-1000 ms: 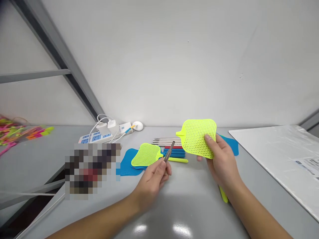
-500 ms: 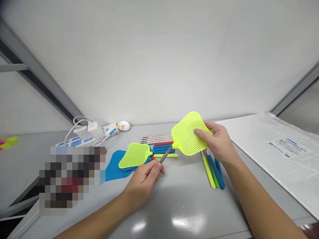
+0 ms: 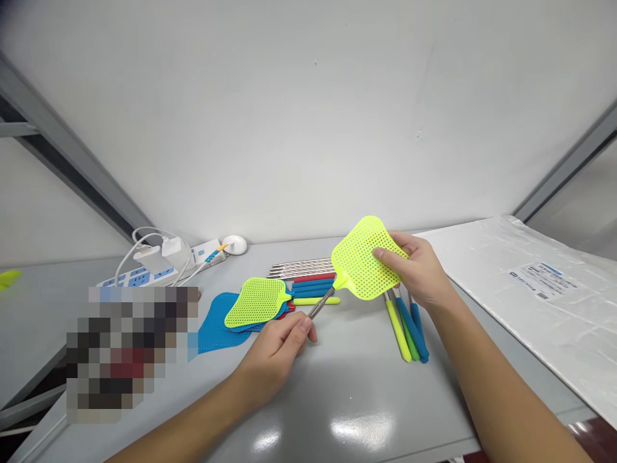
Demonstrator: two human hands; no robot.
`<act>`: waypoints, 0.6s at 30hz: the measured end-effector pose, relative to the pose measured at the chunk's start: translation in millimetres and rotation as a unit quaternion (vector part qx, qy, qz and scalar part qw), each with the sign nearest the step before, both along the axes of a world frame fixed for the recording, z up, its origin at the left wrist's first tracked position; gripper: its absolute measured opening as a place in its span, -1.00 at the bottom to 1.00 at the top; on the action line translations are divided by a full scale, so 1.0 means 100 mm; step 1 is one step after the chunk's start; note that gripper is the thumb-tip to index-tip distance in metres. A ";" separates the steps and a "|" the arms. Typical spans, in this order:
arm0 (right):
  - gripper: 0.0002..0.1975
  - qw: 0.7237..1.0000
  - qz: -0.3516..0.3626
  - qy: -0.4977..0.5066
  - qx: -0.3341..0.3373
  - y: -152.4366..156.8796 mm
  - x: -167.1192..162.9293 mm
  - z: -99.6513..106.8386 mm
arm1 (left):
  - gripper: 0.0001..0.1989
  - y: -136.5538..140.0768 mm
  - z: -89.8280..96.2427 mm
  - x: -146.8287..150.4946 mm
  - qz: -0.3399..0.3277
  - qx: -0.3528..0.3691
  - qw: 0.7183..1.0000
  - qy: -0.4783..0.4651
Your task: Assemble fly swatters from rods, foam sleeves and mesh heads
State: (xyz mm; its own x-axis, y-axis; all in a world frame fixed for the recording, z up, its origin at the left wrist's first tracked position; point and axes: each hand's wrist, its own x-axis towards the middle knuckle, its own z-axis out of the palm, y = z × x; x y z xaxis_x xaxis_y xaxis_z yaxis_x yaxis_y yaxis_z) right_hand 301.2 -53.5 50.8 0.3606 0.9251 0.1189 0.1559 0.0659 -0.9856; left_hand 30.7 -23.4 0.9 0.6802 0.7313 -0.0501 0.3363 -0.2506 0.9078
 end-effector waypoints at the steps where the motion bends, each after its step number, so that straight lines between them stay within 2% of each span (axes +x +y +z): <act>1: -0.53 1.000 0.000 0.000 -0.002 0.00 0.00 0.00 | -0.55 0.00 0.00 0.00 -0.002 -0.002 1.000 0.001; 13: -0.64 1.000 0.019 -0.014 0.006 -0.03 0.05 0.01 | -0.51 0.02 0.00 -0.01 -0.018 -0.041 0.999 0.023; 16: -0.63 0.999 0.037 -0.030 -0.010 -0.05 0.05 0.02 | -0.52 0.04 0.03 -0.04 -0.043 -0.092 0.995 0.017; 18: -0.62 0.998 0.055 -0.032 -0.023 -0.05 0.04 0.03 | -0.53 0.07 0.06 -0.06 -0.074 -0.154 0.985 -0.006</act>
State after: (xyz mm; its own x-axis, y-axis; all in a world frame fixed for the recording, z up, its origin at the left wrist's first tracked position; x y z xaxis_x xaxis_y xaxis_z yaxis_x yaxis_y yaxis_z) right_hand 305.6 -58.6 54.2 0.2491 0.9638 0.0955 0.2119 0.0420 -0.9764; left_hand 24.9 -16.7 6.5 0.7803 0.5754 -0.2450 0.3054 -0.0086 0.9522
